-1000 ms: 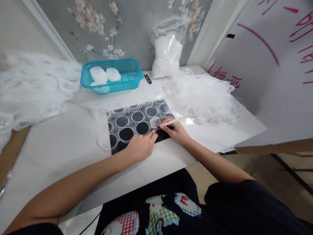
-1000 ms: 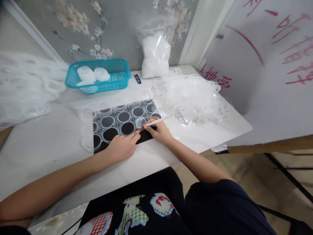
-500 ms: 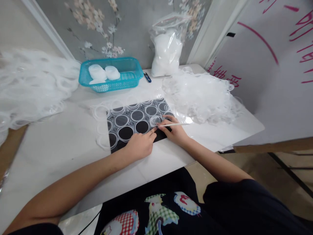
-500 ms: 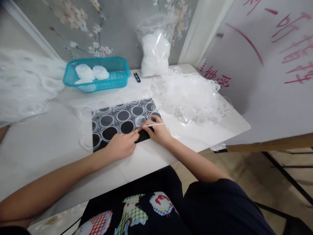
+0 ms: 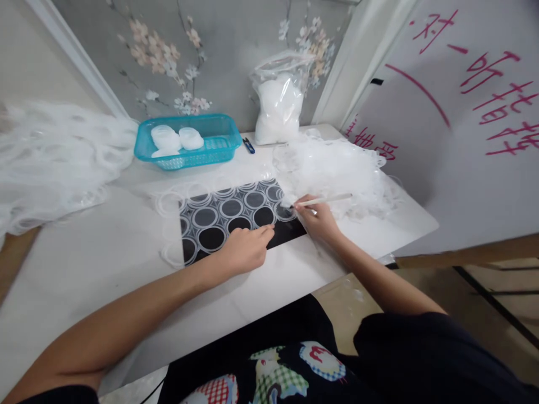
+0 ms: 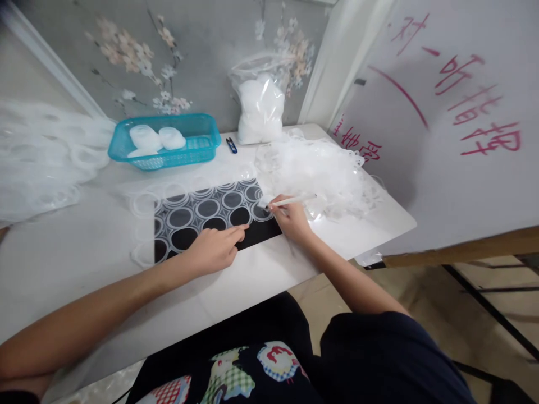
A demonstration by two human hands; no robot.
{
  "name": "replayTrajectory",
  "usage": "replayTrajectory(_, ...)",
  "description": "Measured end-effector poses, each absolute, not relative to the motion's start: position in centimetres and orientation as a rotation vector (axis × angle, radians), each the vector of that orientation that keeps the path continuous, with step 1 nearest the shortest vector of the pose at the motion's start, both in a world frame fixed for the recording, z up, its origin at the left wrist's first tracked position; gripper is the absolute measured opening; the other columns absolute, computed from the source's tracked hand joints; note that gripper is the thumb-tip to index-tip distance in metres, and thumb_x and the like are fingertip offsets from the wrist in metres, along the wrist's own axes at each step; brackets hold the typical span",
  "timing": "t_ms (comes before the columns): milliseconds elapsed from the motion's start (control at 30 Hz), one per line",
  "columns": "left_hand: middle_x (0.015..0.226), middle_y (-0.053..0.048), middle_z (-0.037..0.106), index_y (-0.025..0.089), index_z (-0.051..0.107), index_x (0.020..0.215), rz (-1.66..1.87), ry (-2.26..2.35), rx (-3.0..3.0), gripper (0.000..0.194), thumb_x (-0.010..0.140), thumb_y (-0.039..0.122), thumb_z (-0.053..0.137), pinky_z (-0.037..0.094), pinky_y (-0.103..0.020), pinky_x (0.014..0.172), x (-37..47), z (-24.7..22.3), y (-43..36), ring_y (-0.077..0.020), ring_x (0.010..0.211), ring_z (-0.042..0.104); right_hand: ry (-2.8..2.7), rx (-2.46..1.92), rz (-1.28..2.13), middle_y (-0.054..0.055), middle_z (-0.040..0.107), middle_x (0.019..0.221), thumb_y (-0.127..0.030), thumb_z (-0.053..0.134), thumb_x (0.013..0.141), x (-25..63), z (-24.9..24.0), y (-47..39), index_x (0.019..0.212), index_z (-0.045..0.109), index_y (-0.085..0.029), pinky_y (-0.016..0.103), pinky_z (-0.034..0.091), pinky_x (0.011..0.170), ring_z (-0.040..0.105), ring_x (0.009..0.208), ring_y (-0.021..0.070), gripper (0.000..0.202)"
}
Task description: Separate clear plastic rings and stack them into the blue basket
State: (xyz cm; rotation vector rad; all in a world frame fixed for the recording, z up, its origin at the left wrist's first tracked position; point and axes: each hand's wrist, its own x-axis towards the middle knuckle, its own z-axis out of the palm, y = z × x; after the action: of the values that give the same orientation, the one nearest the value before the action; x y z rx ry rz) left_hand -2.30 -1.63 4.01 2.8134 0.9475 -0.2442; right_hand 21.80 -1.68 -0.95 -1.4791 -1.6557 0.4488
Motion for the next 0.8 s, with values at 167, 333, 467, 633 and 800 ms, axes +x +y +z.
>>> replayTrajectory(167, 0.149, -0.010, 0.046, 0.017, 0.057, 0.125, -0.199, 0.835, 2.931, 0.044, 0.084, 0.010, 0.042, 0.053, -0.037, 0.062, 0.3, 3.1, -1.5, -0.0262, 0.087, 0.071, -1.544, -1.355, 0.680, 0.005, 0.069, 0.086, -0.042, 0.058, 0.090, 20.6, -2.3, -3.2, 0.083, 0.072, -0.022, 0.035, 0.052, 0.083, 0.065, 0.088, 0.0202, 0.025)
replayTrajectory(333, 0.145, -0.011, 0.050, 0.015, 0.056, 0.126, -0.201, 0.852, 2.987, 0.044, 0.085, 0.008, 0.039, 0.052, -0.039, 0.057, 0.8, 2.3, -1.1, -0.0269, 0.078, 0.071, -1.607, -1.327, 0.684, 0.006, 0.072, 0.085, -0.037, 0.059, 0.090, 20.6, -1.8, -2.9, 0.083, 0.073, -0.021, 0.038, 0.050, 0.090, 0.065, 0.090, 0.0211, 0.022)
replayTrajectory(467, 0.147, -0.011, 0.048, 0.016, 0.054, 0.127, -0.233, 0.886, 2.976, 0.043, 0.087, 0.011, 0.040, 0.053, -0.038, 0.060, 0.9, 2.1, -1.1, -0.0258, 0.081, 0.071, -1.634, -1.333, 0.678, 0.006, 0.073, 0.087, -0.037, 0.058, 0.090, 20.9, -2.0, -2.7, 0.084, 0.073, -0.022, 0.039, 0.050, 0.090, 0.065, 0.094, 0.0229, 0.022)
replayTrajectory(633, 0.148, -0.009, 0.046, 0.016, 0.055, 0.127, -0.233, 0.881, 2.987, 0.043, 0.087, 0.012, 0.039, 0.052, -0.037, 0.061, 1.1, 2.1, -0.9, -0.0261, 0.084, 0.071, -1.681, -1.383, 0.603, 0.005, 0.074, 0.089, -0.036, 0.056, 0.092, 20.9, -2.2, -2.9, 0.085, 0.071, -0.024, 0.042, 0.048, 0.094, 0.063, 0.101, 0.0247, 0.021)
replayTrajectory(800, 0.149, -0.007, 0.045, 0.017, 0.056, 0.126, -0.266, 0.888, 2.921, 0.042, 0.087, 0.016, 0.040, 0.054, -0.040, 0.065, 1.3, 2.3, -0.5, -0.0279, 0.087, 0.070, -1.923, -1.491, 0.276, 0.005, 0.074, 0.098, -0.026, 0.051, 0.093, 20.2, -2.5, -3.9, 0.095, 0.070, -0.026, 0.049, 0.038, 0.105, 0.051, 0.125, 0.0285, 0.018)
